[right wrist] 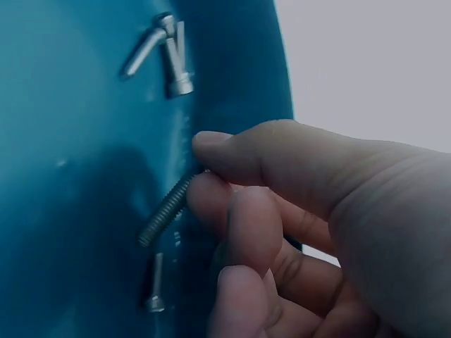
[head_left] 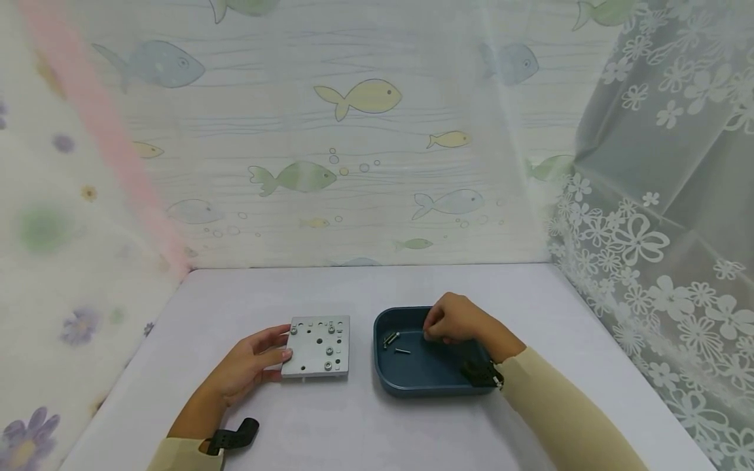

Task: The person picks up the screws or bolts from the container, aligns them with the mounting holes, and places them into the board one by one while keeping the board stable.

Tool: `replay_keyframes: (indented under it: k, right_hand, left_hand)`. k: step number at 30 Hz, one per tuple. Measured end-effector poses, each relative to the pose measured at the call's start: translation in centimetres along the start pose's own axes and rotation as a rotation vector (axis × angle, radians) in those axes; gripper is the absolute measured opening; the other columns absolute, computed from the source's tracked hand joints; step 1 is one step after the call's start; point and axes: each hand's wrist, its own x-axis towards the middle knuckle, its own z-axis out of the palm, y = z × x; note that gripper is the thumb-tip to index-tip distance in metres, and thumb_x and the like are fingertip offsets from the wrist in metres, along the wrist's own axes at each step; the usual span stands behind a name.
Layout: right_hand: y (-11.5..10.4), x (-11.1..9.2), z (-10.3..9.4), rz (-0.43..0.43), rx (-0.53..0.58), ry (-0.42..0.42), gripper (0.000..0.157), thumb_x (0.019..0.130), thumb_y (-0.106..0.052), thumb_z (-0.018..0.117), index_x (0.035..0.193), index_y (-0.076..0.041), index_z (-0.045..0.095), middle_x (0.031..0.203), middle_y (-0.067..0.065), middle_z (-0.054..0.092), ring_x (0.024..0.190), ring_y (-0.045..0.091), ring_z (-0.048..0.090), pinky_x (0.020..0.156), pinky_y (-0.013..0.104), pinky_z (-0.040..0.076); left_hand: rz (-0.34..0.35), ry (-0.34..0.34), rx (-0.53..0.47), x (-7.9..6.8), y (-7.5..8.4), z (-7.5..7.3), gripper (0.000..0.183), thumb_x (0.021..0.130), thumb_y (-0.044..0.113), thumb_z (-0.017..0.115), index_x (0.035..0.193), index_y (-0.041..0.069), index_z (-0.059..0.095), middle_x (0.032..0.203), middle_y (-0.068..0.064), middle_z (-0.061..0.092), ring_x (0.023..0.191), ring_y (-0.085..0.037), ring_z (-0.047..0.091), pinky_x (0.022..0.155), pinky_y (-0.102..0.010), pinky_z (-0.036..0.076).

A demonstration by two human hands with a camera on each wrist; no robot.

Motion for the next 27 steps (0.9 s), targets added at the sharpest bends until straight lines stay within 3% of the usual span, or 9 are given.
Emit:
replay_keyframes:
  k: [8, 27]
  right_hand:
    - [-0.6, -0.2, -0.5, -0.079, 0.072, 0.016, 0.006, 0.091, -0.02, 0.077, 0.087, -0.017, 0.08, 0.073, 0.002, 0.073, 0.058, 0.013, 0.058, 0.055, 0.03, 0.051]
    - [-3.6, -0.7, 0.2, -0.17, 0.208, 0.237, 0.006, 0.092, -0.023, 0.075, 0.09, -0.017, 0.075, 0.083, 0.001, 0.069, 0.074, 0.02, 0.061, 0.064, 0.033, 0.051]
  left_hand:
    - [0.0, 0.003, 0.006, 0.0, 0.0, 0.0, 0.078, 0.094, 0.018, 0.077, 0.16, 0.012, 0.036, 0.161, -0.022, 0.037, 0.112, -0.028, 0.069, 0.083, -0.039, 0.062]
    - [0.001, 0.013, 0.017, 0.3, -0.3, -0.2, 0.078, 0.093, 0.02, 0.078, 0.159, 0.014, 0.038, 0.161, -0.02, 0.038, 0.112, -0.028, 0.068, 0.084, -0.04, 0.062]
